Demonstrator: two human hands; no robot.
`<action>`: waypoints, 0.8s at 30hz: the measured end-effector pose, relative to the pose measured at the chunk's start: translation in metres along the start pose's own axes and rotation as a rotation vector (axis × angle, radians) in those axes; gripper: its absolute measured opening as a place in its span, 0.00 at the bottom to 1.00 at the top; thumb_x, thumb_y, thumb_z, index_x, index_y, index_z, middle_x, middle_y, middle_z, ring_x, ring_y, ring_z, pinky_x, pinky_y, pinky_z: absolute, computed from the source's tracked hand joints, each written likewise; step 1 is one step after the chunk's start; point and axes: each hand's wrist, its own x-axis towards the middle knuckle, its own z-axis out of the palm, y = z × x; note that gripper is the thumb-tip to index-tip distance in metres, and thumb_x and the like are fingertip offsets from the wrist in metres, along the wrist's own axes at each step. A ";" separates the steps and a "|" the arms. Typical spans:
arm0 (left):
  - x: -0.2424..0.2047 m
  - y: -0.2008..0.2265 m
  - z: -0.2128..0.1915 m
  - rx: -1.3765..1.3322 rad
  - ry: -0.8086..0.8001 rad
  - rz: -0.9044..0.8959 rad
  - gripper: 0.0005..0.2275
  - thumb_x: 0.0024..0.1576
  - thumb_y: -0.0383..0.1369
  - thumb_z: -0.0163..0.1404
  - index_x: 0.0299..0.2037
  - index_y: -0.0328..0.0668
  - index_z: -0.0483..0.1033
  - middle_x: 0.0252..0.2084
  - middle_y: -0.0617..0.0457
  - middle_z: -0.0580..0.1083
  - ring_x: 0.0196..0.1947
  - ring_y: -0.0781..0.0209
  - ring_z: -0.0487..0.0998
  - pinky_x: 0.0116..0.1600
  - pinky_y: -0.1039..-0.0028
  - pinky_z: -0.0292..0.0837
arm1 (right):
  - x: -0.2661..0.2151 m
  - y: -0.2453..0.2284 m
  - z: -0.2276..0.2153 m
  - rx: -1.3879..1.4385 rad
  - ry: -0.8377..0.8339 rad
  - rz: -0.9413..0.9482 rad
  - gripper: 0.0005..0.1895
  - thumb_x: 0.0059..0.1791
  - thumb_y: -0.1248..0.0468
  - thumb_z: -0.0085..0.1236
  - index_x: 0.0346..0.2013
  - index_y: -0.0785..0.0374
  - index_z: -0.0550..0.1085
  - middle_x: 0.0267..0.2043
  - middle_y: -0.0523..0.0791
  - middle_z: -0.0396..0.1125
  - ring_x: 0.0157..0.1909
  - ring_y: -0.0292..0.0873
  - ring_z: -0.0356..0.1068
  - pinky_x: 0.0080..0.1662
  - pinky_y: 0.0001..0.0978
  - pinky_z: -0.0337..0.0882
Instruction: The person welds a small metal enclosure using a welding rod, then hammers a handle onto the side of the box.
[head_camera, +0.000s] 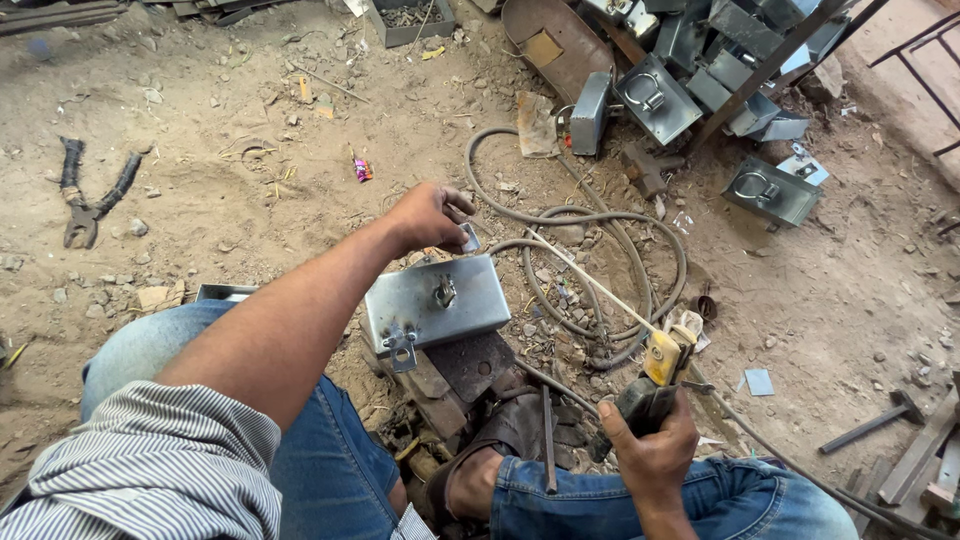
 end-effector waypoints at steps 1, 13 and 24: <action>0.000 -0.001 0.000 0.010 0.007 -0.008 0.16 0.52 0.14 0.54 0.50 0.32 0.76 0.41 0.42 0.79 0.39 0.53 0.85 0.45 0.69 0.81 | 0.000 0.000 0.000 0.001 0.003 0.002 0.22 0.39 0.56 0.72 0.38 0.63 0.70 0.28 0.41 0.68 0.28 0.35 0.69 0.34 0.28 0.72; 0.025 -0.027 0.005 0.199 -0.036 0.039 0.12 0.53 0.20 0.58 0.46 0.41 0.85 0.40 0.49 0.83 0.36 0.61 0.83 0.42 0.71 0.81 | -0.001 -0.003 -0.001 0.096 -0.010 -0.011 0.22 0.39 0.58 0.72 0.39 0.64 0.70 0.29 0.41 0.69 0.30 0.34 0.70 0.36 0.27 0.71; 0.015 -0.020 0.003 0.149 0.049 -0.052 0.18 0.48 0.17 0.62 0.50 0.27 0.78 0.38 0.41 0.81 0.35 0.55 0.85 0.38 0.70 0.85 | -0.008 0.000 -0.006 0.142 -0.006 0.041 0.22 0.38 0.62 0.72 0.40 0.65 0.69 0.31 0.41 0.68 0.31 0.34 0.69 0.36 0.27 0.71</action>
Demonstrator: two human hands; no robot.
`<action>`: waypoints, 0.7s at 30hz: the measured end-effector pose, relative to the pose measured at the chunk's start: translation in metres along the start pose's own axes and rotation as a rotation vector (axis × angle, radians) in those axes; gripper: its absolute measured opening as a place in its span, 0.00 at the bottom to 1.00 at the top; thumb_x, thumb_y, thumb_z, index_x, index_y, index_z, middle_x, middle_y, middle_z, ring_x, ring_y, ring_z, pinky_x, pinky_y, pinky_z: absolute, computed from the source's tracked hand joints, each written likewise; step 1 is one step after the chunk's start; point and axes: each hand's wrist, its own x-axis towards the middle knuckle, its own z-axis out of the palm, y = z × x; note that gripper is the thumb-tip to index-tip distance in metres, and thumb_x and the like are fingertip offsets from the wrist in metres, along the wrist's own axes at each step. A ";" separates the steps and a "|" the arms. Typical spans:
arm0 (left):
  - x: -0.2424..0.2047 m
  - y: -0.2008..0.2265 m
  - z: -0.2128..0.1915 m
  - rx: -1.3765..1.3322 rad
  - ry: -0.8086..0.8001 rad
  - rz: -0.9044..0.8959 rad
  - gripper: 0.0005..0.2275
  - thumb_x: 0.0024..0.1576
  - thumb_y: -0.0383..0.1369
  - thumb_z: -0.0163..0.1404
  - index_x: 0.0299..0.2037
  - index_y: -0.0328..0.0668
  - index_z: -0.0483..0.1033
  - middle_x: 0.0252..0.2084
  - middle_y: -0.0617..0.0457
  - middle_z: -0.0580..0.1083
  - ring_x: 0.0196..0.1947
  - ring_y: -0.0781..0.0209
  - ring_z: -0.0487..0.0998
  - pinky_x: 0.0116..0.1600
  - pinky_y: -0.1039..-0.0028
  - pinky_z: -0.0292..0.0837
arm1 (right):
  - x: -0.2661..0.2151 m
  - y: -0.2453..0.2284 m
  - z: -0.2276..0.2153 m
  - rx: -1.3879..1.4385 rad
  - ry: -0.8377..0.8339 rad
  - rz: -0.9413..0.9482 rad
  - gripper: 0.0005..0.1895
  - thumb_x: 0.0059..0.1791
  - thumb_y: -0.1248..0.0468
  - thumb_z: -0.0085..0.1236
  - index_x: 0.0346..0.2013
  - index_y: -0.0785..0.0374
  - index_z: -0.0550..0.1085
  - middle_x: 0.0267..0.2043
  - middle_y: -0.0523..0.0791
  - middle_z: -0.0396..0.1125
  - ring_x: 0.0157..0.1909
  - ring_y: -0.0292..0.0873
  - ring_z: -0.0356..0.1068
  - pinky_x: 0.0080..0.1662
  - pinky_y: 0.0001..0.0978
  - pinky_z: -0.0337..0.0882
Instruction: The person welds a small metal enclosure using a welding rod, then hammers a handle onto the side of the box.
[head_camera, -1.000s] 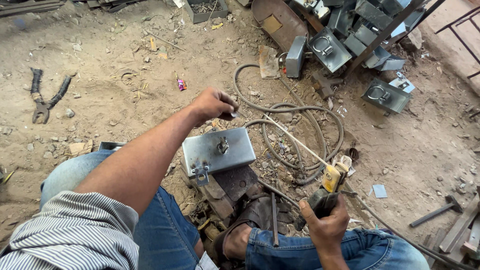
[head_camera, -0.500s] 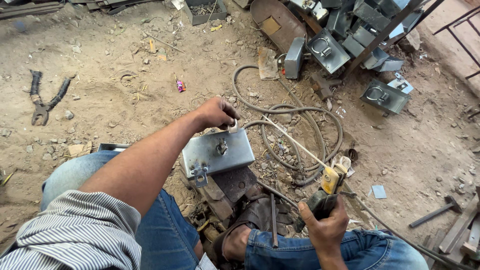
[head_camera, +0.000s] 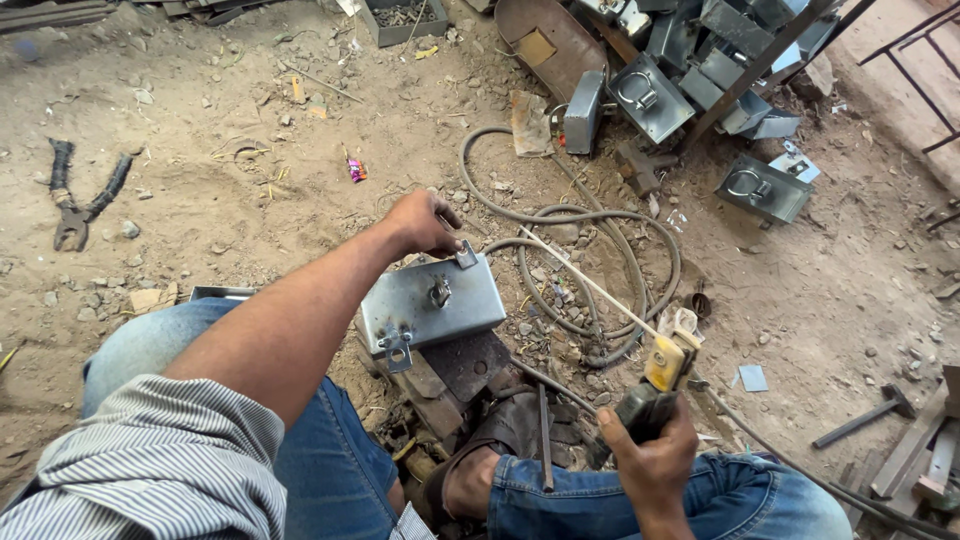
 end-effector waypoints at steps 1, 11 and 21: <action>-0.001 0.000 -0.001 -0.016 0.000 -0.011 0.19 0.48 0.17 0.62 0.51 0.27 0.78 0.38 0.40 0.81 0.34 0.55 0.85 0.37 0.70 0.86 | -0.002 -0.001 -0.002 -0.006 -0.005 0.011 0.23 0.38 0.62 0.71 0.40 0.65 0.69 0.30 0.42 0.68 0.29 0.34 0.69 0.35 0.28 0.72; 0.008 0.000 -0.003 -0.091 -0.028 -0.038 0.17 0.48 0.15 0.60 0.49 0.29 0.79 0.35 0.40 0.81 0.31 0.56 0.84 0.34 0.69 0.84 | -0.018 -0.052 -0.033 -0.067 0.009 0.036 0.28 0.36 0.62 0.71 0.47 0.68 0.71 0.32 0.42 0.69 0.32 0.35 0.70 0.39 0.28 0.73; 0.009 0.002 -0.007 -0.056 -0.037 -0.037 0.20 0.47 0.15 0.61 0.51 0.29 0.78 0.36 0.40 0.81 0.32 0.56 0.84 0.36 0.70 0.84 | -0.025 -0.065 -0.018 -0.189 -0.043 0.146 0.28 0.33 0.59 0.74 0.41 0.68 0.74 0.26 0.46 0.73 0.28 0.38 0.72 0.38 0.31 0.73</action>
